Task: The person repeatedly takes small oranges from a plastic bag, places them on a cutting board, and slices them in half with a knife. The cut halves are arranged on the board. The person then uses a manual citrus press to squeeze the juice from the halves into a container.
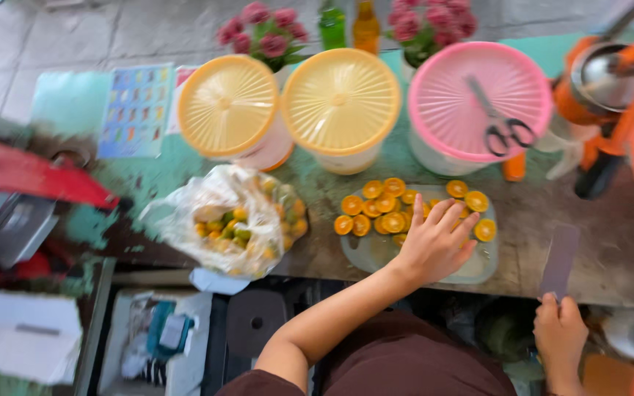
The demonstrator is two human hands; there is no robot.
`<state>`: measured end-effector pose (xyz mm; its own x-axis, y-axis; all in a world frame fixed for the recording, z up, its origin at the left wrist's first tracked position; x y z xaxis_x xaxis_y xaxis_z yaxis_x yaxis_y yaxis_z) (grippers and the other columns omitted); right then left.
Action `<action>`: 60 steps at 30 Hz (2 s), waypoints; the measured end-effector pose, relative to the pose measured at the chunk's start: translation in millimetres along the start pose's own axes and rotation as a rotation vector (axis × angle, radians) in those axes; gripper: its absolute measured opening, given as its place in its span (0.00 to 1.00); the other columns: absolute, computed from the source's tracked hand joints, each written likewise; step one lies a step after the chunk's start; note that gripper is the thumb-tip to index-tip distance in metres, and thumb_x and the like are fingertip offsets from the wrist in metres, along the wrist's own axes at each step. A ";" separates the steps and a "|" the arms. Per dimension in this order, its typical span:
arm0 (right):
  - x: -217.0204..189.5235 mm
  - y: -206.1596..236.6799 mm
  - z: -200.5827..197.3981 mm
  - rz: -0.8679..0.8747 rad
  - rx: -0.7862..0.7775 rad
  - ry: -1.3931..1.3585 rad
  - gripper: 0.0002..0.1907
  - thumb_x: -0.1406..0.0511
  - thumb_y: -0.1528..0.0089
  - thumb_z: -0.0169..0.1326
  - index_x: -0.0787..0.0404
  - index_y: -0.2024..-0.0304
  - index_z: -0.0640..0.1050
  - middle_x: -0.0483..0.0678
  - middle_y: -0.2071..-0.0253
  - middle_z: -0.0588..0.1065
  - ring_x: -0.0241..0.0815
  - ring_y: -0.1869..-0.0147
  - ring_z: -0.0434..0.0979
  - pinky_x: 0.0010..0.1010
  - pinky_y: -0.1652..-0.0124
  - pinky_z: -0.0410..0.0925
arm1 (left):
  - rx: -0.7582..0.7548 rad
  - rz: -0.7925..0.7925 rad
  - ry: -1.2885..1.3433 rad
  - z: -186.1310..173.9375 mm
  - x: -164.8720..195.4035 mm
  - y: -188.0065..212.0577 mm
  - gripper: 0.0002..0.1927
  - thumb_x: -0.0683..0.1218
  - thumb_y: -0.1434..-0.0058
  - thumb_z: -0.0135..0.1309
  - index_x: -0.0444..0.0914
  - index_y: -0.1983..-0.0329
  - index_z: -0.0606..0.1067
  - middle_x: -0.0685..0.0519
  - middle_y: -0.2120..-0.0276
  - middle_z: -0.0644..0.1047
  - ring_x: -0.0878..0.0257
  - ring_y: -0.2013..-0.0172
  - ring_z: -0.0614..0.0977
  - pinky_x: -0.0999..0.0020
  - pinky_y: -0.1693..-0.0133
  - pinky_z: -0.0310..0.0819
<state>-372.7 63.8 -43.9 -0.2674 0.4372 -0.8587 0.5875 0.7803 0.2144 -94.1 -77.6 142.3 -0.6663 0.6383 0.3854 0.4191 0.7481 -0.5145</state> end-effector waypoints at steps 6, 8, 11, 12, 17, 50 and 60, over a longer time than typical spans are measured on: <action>-22.4 -14.3 64.5 -0.109 -0.194 0.025 0.20 0.63 0.25 0.51 0.69 0.69 0.68 0.47 0.77 0.69 0.34 0.73 0.66 0.30 0.73 0.62 | 0.574 -0.241 -0.243 -181.7 -109.5 93.2 0.21 0.41 0.40 0.59 0.36 0.42 0.74 0.43 0.41 0.73 0.44 0.39 0.74 0.47 0.34 0.64; -27.5 -21.4 73.5 -0.162 -0.191 0.034 0.20 0.64 0.25 0.52 0.68 0.70 0.68 0.46 0.76 0.70 0.34 0.72 0.68 0.29 0.72 0.63 | 0.697 -0.374 -0.407 -231.7 -146.7 137.0 0.19 0.37 0.35 0.55 0.35 0.41 0.71 0.40 0.42 0.72 0.42 0.41 0.74 0.47 0.37 0.68; -28.1 -32.8 93.1 -0.158 -0.225 -0.089 0.11 0.66 0.25 0.50 0.64 0.63 0.70 0.45 0.75 0.69 0.32 0.72 0.66 0.27 0.72 0.60 | 0.563 -0.692 -0.317 -272.2 -217.3 195.6 0.21 0.35 0.35 0.49 0.36 0.38 0.71 0.42 0.44 0.76 0.43 0.42 0.77 0.52 0.40 0.72; -30.1 -36.1 100.5 -0.169 -0.252 -0.131 0.13 0.67 0.24 0.50 0.65 0.64 0.69 0.46 0.75 0.68 0.32 0.73 0.65 0.28 0.73 0.59 | 0.460 -0.856 -0.300 -273.2 -238.7 215.4 0.21 0.38 0.35 0.51 0.36 0.38 0.71 0.42 0.46 0.76 0.43 0.44 0.77 0.52 0.44 0.71; -46.3 -35.2 136.6 -0.228 -0.323 -0.204 0.16 0.70 0.22 0.47 0.68 0.65 0.63 0.47 0.77 0.65 0.32 0.77 0.63 0.29 0.73 0.57 | 0.323 -1.018 -0.347 -279.9 -262.5 274.2 0.25 0.45 0.41 0.60 0.36 0.40 0.73 0.43 0.49 0.77 0.44 0.48 0.77 0.52 0.48 0.71; -73.2 39.6 134.9 -0.209 -0.112 -0.228 0.14 0.69 0.20 0.47 0.70 0.62 0.66 0.46 0.76 0.64 0.32 0.78 0.62 0.30 0.73 0.58 | -0.034 -0.749 -0.210 -198.0 -291.3 185.2 0.16 0.38 0.48 0.53 0.31 0.54 0.74 0.39 0.53 0.74 0.41 0.48 0.75 0.55 0.50 0.75; -75.2 47.3 126.7 -0.191 -0.051 -0.224 0.13 0.68 0.20 0.48 0.70 0.60 0.69 0.46 0.74 0.67 0.32 0.75 0.65 0.28 0.71 0.61 | 0.001 -0.898 0.318 -185.6 -382.5 223.9 0.17 0.45 0.41 0.49 0.39 0.50 0.80 0.43 0.52 0.81 0.44 0.46 0.82 0.54 0.44 0.76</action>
<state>-228.1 11.3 -28.1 -0.1907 0.1749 -0.9659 0.5023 0.8628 0.0570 369.1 -120.6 21.9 -0.5402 -0.1550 0.8271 -0.1681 0.9830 0.0744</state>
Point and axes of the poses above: each hand's wrist, its own y-axis away from the middle knuckle, its own z-axis out of the palm, x = y × z, the point moved 9 cm from there along -y, towards the middle knuckle
